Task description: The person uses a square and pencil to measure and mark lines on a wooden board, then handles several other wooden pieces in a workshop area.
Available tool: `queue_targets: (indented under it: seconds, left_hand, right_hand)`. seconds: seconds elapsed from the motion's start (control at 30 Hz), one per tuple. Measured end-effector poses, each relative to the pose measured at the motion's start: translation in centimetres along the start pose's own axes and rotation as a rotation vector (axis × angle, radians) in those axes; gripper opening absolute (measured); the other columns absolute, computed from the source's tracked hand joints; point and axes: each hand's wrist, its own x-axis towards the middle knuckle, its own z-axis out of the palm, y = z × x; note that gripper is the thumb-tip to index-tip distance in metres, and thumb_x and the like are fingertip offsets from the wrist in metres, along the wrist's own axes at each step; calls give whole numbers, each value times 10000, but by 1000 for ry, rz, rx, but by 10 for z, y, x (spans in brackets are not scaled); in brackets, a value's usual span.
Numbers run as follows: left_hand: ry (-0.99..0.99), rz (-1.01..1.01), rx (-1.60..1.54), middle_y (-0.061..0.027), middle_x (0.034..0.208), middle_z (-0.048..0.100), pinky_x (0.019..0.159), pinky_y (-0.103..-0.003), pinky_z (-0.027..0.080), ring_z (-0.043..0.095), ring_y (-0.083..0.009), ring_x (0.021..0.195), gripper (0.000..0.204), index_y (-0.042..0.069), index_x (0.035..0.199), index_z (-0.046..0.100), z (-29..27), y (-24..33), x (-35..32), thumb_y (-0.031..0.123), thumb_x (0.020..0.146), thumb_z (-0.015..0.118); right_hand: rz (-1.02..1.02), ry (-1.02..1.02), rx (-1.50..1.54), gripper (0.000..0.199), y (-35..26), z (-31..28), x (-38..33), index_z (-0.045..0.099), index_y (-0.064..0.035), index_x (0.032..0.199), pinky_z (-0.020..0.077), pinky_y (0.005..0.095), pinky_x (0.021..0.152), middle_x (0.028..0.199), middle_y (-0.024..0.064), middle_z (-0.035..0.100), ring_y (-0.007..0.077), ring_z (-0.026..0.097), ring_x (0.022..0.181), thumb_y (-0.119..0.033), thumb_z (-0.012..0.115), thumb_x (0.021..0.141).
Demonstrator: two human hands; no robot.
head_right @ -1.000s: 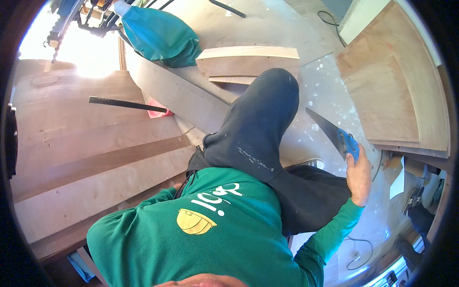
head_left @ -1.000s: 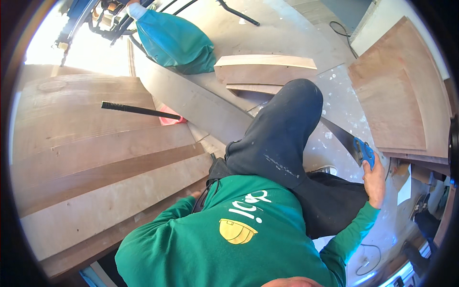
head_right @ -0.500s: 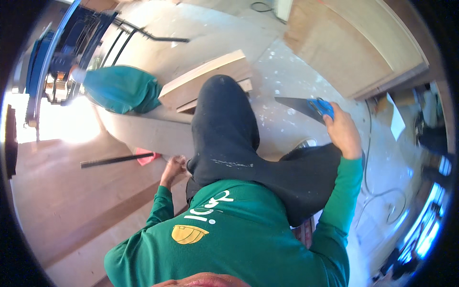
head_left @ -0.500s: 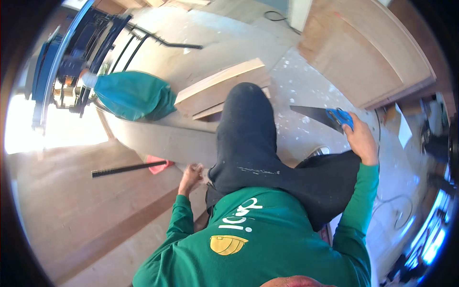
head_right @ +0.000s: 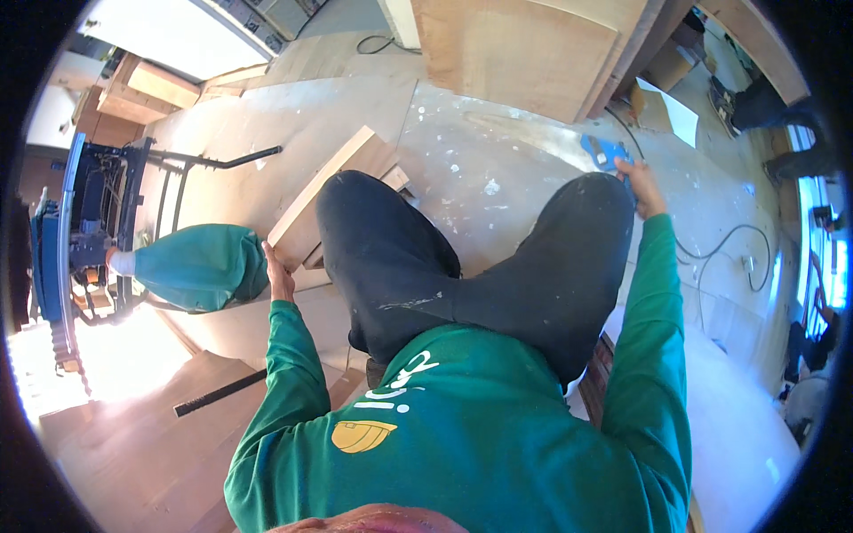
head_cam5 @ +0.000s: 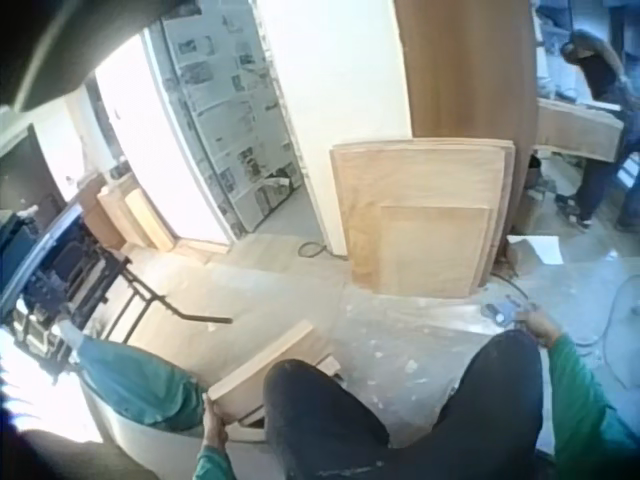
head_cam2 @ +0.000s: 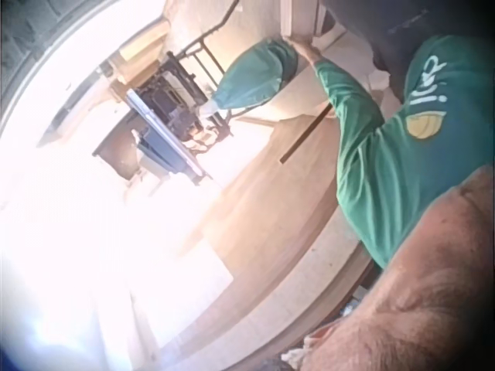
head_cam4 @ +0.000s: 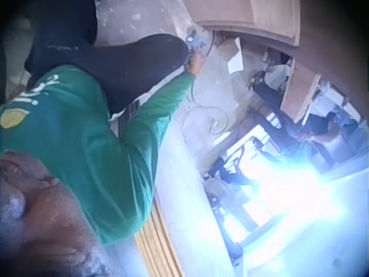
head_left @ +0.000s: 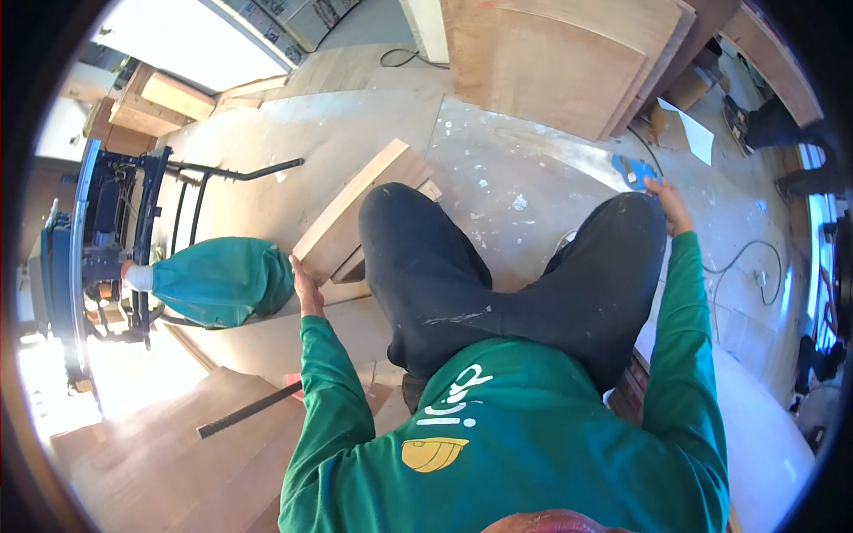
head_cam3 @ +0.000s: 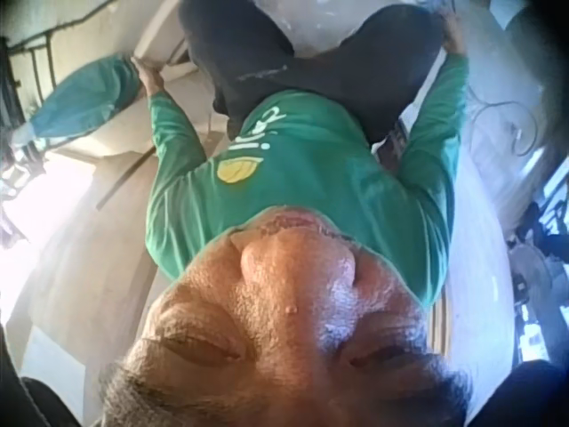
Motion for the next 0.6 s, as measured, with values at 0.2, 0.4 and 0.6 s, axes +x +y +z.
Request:
queue_targets:
  seconds: [0.2,0.4,0.6]
  left_hand:
    - [-191,-192,-176,-164,1400,559,1064,-482,471,578,-298,1252,780,-15,1470,435,3,26,-11,538,952,614]
    - [11,106,-60,-165,1211,647,941,-406,531,649,-264,1077,547,-61,1257,609,51,109,-10,365,920,665]
    - [-150,501,180,-117,1029,684,809,-326,495,609,-174,909,462,-80,1114,690,159,232,-62,326,894,698]
  right_hand:
    - [49,53,174,486,126,26,-116,591,-33,1255,517,332,781,1021,81,658,169,644,907,-421,649,970]
    - [24,52,333,577,178,65,-148,542,-35,1323,467,358,877,1148,111,609,201,590,1037,-479,629,965]
    - [-33,4,432,670,197,73,-101,492,-36,1391,416,385,973,1274,142,560,232,536,1166,-536,608,960]
